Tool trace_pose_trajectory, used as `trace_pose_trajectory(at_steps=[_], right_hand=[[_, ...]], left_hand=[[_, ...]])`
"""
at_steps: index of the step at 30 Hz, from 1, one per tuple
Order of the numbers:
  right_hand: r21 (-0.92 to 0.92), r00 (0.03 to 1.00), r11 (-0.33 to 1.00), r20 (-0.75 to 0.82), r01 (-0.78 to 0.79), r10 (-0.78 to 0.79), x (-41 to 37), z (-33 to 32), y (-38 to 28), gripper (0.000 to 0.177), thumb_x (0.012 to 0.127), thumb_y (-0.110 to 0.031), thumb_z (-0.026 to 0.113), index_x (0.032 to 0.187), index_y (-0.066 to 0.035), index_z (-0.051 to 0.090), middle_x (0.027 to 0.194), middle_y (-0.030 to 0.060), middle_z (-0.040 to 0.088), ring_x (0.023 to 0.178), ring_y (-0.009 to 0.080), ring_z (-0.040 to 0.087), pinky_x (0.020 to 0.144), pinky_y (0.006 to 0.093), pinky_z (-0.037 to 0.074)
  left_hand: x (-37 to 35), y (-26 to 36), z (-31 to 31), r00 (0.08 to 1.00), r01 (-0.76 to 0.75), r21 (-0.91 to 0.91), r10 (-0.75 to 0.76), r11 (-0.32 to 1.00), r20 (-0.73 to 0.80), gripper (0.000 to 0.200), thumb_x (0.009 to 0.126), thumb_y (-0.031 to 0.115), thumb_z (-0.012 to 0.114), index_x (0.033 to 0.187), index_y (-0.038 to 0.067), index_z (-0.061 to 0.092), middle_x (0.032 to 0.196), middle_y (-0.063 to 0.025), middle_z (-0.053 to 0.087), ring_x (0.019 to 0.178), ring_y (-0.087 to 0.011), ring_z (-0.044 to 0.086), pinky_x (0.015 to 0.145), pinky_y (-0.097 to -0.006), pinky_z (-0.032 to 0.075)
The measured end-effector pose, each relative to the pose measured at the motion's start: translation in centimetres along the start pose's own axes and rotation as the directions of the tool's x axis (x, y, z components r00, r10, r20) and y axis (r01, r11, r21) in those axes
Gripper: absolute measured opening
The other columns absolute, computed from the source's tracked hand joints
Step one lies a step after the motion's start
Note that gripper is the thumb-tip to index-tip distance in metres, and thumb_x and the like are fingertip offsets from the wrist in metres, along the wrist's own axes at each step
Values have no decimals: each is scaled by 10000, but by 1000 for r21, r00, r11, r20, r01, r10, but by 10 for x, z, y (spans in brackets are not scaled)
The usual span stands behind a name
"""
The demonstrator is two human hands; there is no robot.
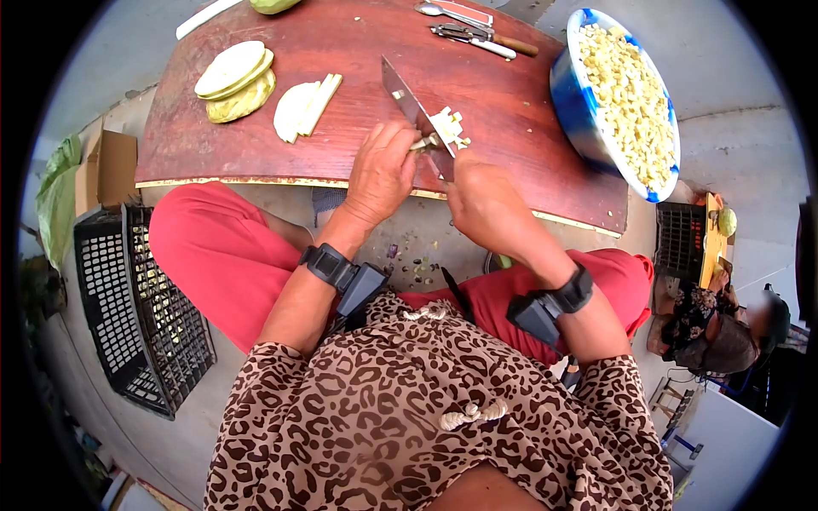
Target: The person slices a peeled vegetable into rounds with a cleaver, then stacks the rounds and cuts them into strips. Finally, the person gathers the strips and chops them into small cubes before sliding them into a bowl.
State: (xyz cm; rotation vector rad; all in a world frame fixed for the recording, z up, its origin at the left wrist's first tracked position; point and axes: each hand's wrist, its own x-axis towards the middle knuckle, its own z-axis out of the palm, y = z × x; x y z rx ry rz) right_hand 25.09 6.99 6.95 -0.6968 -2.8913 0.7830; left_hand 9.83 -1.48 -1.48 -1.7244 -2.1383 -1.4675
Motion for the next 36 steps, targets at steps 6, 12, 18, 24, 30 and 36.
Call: trace_pose_trajectory(at_steps=[6, 12, 18, 24, 30, 36], right_hand=[[97, 995, 991, -28, -95, 98, 8, 18, 6, 245, 881, -52, 596, 1021, 79, 443, 770, 343, 600, 782, 514, 607, 674, 566, 465], [186, 992, 978, -60, -97, 110, 7, 17, 17, 264, 887, -72, 591, 1022, 106, 452, 761, 362, 613, 755, 528, 624, 674, 563, 495], [193, 994, 980, -93, -42, 61, 1, 2, 11, 262, 895, -63, 585, 1044, 102, 447, 761, 361, 611, 767, 533, 619, 679, 566, 488], [139, 991, 984, 80, -115, 105, -8, -17, -13, 238, 899, -42, 560, 1045, 102, 440, 759, 360, 608, 770, 532, 619, 665, 567, 484], [151, 999, 988, -6, -30, 31, -8, -6, -3, 243, 883, -40, 611, 1012, 69, 436, 702, 325, 579, 710, 524, 590, 611, 561, 431], [110, 996, 992, 64, -63, 56, 1, -14, -9, 151, 886, -16, 532, 956, 101, 466, 747, 364, 607, 760, 519, 630, 655, 569, 490]], left_hand=[[-1, -2, 0, 1000, 0, -11, 0, 1000, 10, 277, 755, -59, 679, 1010, 5, 594, 1036, -149, 613, 982, -355, 584, 834, -424, 481], [-4, -4, 0, 999, -37, 52, 37, 998, -11, 366, 748, 3, 716, 1090, 21, 584, 1125, -153, 583, 1065, -366, 551, 935, -450, 427], [-8, -4, -3, 999, -4, 67, 6, 998, -33, 392, 748, 2, 705, 1110, 12, 556, 1186, -172, 535, 1092, -372, 528, 935, -445, 430], [-10, -8, 0, 1000, 7, 64, -7, 998, -9, 339, 753, -25, 682, 1070, 4, 567, 1135, -165, 548, 1047, -361, 541, 889, -425, 457], [-8, -7, 1, 1000, -8, 68, 9, 998, -7, 291, 760, -44, 676, 1034, 6, 592, 1063, -144, 587, 993, -349, 566, 856, -419, 468], [-7, -5, -1, 1000, 16, 25, -16, 1000, -4, 285, 757, -59, 678, 1021, 9, 596, 1032, -147, 597, 962, -349, 579, 808, -416, 483]])
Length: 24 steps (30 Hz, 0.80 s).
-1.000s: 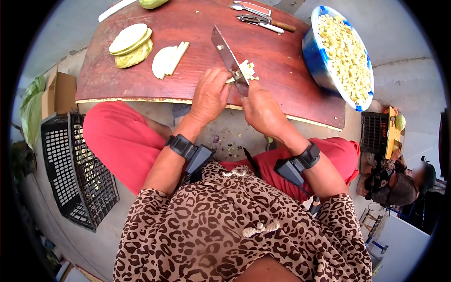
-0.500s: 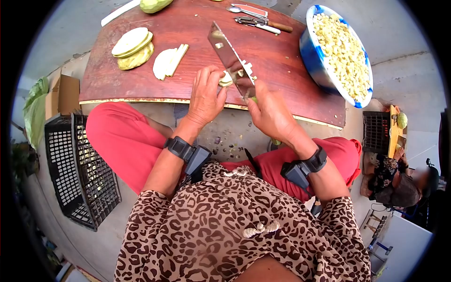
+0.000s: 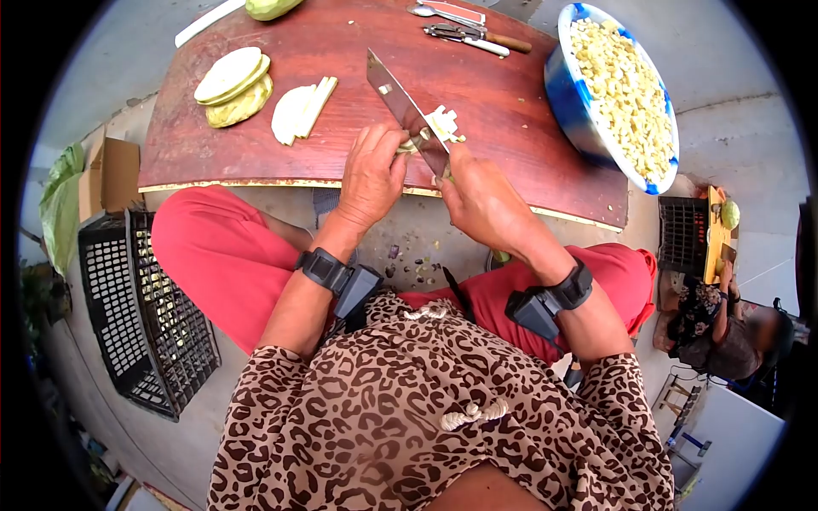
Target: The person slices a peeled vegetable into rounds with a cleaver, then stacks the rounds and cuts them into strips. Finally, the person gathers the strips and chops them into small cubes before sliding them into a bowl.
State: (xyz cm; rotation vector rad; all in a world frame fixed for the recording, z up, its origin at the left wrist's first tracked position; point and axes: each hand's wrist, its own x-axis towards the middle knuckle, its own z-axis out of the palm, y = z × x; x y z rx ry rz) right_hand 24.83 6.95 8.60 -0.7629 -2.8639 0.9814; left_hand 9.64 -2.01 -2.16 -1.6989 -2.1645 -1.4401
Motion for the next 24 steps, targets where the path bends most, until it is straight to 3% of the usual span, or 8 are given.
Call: trace_pose_trajectory(at_steps=[3, 8, 14, 18, 24], right_hand=[[-5, 998, 998, -8, 56, -56, 8, 5, 4, 127, 886, -11, 526, 925, 97, 475, 747, 363, 609, 760, 514, 634, 657, 569, 491], [-12, 999, 1000, -38, -1, 0, 20, 22, 12, 170, 886, -40, 551, 945, 94, 465, 757, 354, 615, 767, 521, 629, 669, 570, 488], [75, 995, 997, -100, 3, 4, 19, 28, 25, 246, 895, -79, 585, 1000, 83, 434, 751, 349, 613, 758, 528, 620, 678, 573, 480], [118, 990, 993, -142, 9, 8, 16, 25, 26, 253, 900, -79, 586, 1015, 86, 432, 736, 347, 609, 747, 528, 616, 670, 569, 481], [66, 998, 998, -58, 10, -6, 5, 7, 4, 253, 898, -64, 580, 1036, 91, 436, 743, 347, 611, 746, 522, 621, 668, 566, 484]], left_hand=[[1, 1, 0, 1000, 1, -13, -1, 1000, -2, 281, 755, -55, 671, 1017, 13, 595, 1024, -144, 594, 965, -350, 571, 821, -425, 476], [1, 2, 0, 1000, -7, -7, 7, 1000, 14, 277, 755, -40, 657, 1018, 20, 592, 1029, -133, 587, 991, -347, 553, 854, -435, 460], [-3, 3, -2, 1000, -9, -22, 9, 1000, -14, 381, 747, -39, 693, 1102, 24, 570, 1155, -165, 570, 1044, -365, 555, 888, -431, 461], [-2, 8, -7, 998, -19, 71, 23, 997, -58, 417, 744, -3, 710, 1132, 24, 560, 1217, -182, 530, 1103, -373, 523, 931, -444, 437], [-6, -2, -6, 999, 13, 73, -11, 997, -38, 367, 748, 3, 708, 1085, 19, 564, 1161, -169, 536, 1082, -363, 528, 908, -435, 444]])
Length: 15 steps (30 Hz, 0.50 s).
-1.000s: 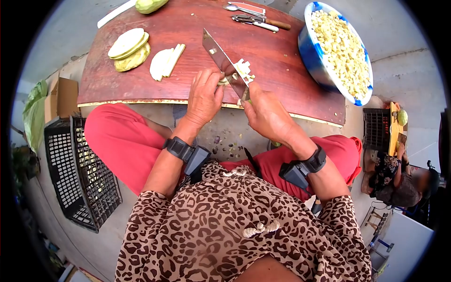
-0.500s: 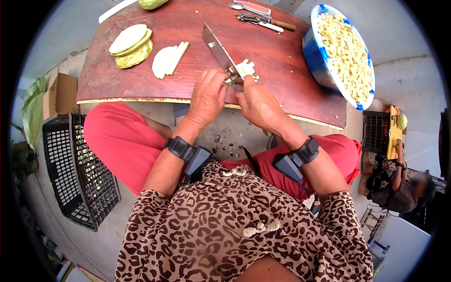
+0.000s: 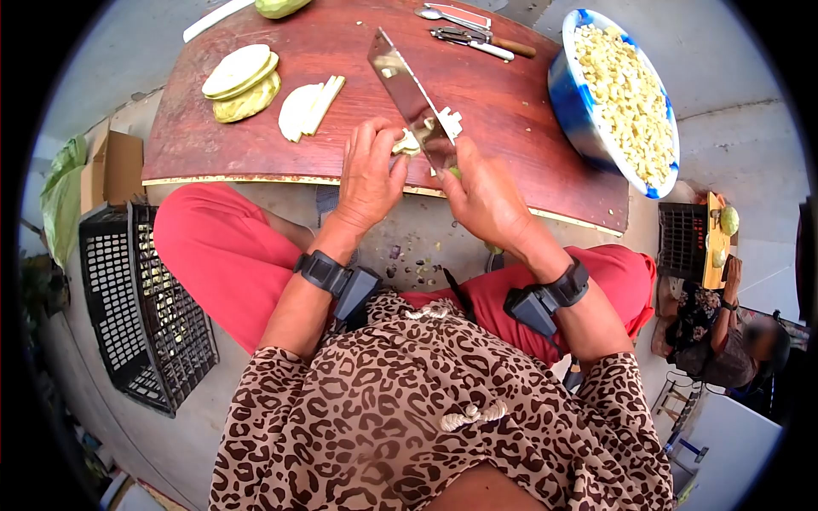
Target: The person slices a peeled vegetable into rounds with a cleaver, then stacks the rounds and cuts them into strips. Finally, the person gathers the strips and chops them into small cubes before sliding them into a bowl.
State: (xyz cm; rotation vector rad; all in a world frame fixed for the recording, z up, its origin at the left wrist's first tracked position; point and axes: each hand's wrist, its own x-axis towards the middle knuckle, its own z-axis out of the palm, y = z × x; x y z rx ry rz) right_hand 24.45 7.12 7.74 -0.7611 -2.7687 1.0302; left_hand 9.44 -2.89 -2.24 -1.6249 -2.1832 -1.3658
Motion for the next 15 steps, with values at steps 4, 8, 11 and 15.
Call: trace_pose_trajectory(at_steps=[4, 8, 11, 15], right_hand=[[4, 999, 1000, 23, 24, -24, -4, 3, -2, 235, 893, -54, 575, 1026, 83, 438, 741, 341, 611, 752, 519, 623, 663, 566, 485], [-20, 997, 997, 11, 77, -77, -4, 6, 3, 204, 892, -42, 561, 1006, 78, 442, 738, 334, 612, 756, 514, 627, 657, 562, 488], [-53, 997, 996, 30, 71, -69, -4, 3, -3, 166, 892, -32, 546, 971, 80, 453, 740, 336, 613, 754, 513, 629, 649, 560, 493], [-70, 998, 996, 43, 57, -54, 0, 0, -10, 123, 887, -19, 534, 913, 83, 470, 728, 337, 611, 741, 510, 633, 632, 556, 500]], left_hand=[[0, 0, 2, 1000, 4, -1, -4, 1000, 7, 320, 746, -10, 710, 1036, 17, 578, 1092, -145, 561, 1019, -347, 554, 882, -432, 455], [1, -1, 1, 1000, -3, -47, 3, 999, 14, 292, 746, -33, 713, 1008, 12, 593, 1024, -134, 587, 961, -338, 572, 826, -418, 472], [2, 2, -1, 999, 16, -53, -14, 998, 38, 265, 753, -51, 707, 989, 8, 604, 975, -135, 599, 935, -339, 576, 787, -410, 478], [3, 0, -1, 1000, 13, -76, -11, 997, 19, 234, 762, -59, 700, 968, 10, 612, 932, -133, 606, 904, -340, 577, 770, -412, 480]])
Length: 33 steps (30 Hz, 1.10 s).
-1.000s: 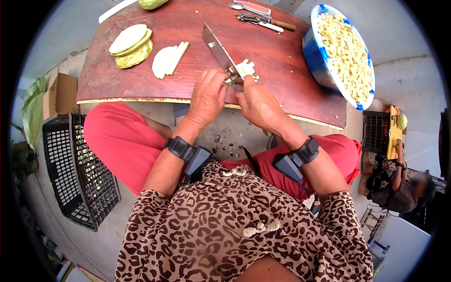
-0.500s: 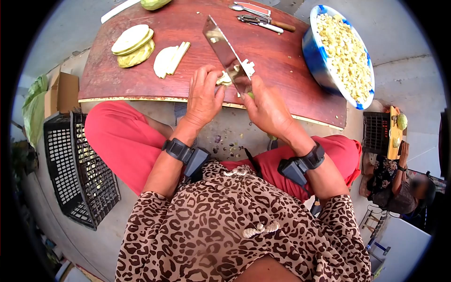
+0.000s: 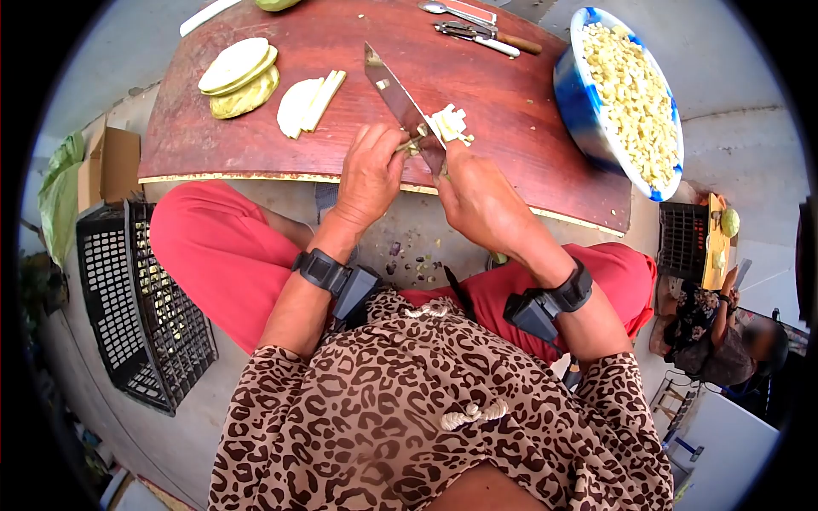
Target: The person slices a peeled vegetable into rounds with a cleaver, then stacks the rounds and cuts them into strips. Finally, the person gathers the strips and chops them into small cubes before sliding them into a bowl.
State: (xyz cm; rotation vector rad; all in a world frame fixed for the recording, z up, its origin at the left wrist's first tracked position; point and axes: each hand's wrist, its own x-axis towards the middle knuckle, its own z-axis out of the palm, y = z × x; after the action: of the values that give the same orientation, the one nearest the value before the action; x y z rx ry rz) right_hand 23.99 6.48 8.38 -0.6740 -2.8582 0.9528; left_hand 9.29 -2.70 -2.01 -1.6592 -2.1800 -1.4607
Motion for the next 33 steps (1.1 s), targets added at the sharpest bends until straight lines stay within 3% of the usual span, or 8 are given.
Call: trace_pose_trajectory(at_steps=[6, 11, 14, 20, 27, 30, 33], right_hand=[[-45, 999, 999, -34, -25, 24, 9, 25, 10, 142, 878, -32, 546, 910, 86, 471, 728, 334, 614, 725, 503, 636, 629, 552, 505], [45, 997, 998, -66, -36, 39, 9, 29, 21, 209, 882, -57, 572, 972, 87, 450, 752, 336, 620, 746, 510, 631, 660, 551, 503], [58, 995, 996, -69, -67, 71, 9, 26, 26, 245, 885, -65, 585, 1002, 91, 438, 758, 338, 621, 760, 514, 628, 673, 553, 498], [102, 992, 990, -69, -97, 104, 4, 11, 15, 255, 893, -68, 589, 1014, 94, 433, 737, 348, 612, 748, 522, 623, 662, 564, 487], [126, 998, 991, -53, 38, -32, -6, 12, 11, 238, 911, -66, 574, 1016, 93, 432, 727, 357, 601, 743, 527, 620, 641, 564, 486], [72, 999, 997, 20, -38, 36, -8, 7, 2, 227, 917, -60, 564, 1019, 92, 431, 744, 354, 607, 759, 523, 624, 639, 562, 489], [66, 1000, 998, 1, -5, 5, -8, 9, 4, 220, 920, -55, 555, 1018, 99, 433, 763, 348, 615, 773, 516, 629, 644, 558, 493]], left_hand=[[1, 1, -2, 1000, 22, -41, -21, 999, 15, 229, 768, -71, 693, 966, 9, 608, 916, -132, 608, 885, -336, 580, 759, -408, 484], [0, 1, -2, 1000, 3, -30, -3, 1000, 1, 255, 764, -83, 685, 987, 9, 605, 973, -135, 616, 908, -326, 594, 767, -388, 495], [-3, -2, 0, 999, 48, -101, -47, 994, 13, 312, 754, -61, 697, 1038, 20, 598, 1059, -138, 615, 972, -328, 596, 825, -389, 489], [-3, 2, -8, 999, 3, 60, 0, 998, -50, 389, 738, 29, 737, 1094, 37, 579, 1135, -135, 604, 1100, -339, 552, 984, -441, 388], [-5, -2, -8, 1000, -4, 117, 7, 993, -23, 330, 747, 27, 722, 1045, 41, 581, 1071, -119, 599, 1033, -328, 555, 935, -420, 398], [-5, -3, -6, 999, -8, 111, 11, 994, -32, 303, 750, 22, 719, 1022, 44, 586, 1039, -109, 601, 1000, -326, 558, 912, -416, 402], [-4, -2, -5, 999, -3, 108, 8, 994, -43, 272, 757, 15, 714, 999, 44, 595, 1012, -106, 607, 980, -325, 561, 899, -416, 406]])
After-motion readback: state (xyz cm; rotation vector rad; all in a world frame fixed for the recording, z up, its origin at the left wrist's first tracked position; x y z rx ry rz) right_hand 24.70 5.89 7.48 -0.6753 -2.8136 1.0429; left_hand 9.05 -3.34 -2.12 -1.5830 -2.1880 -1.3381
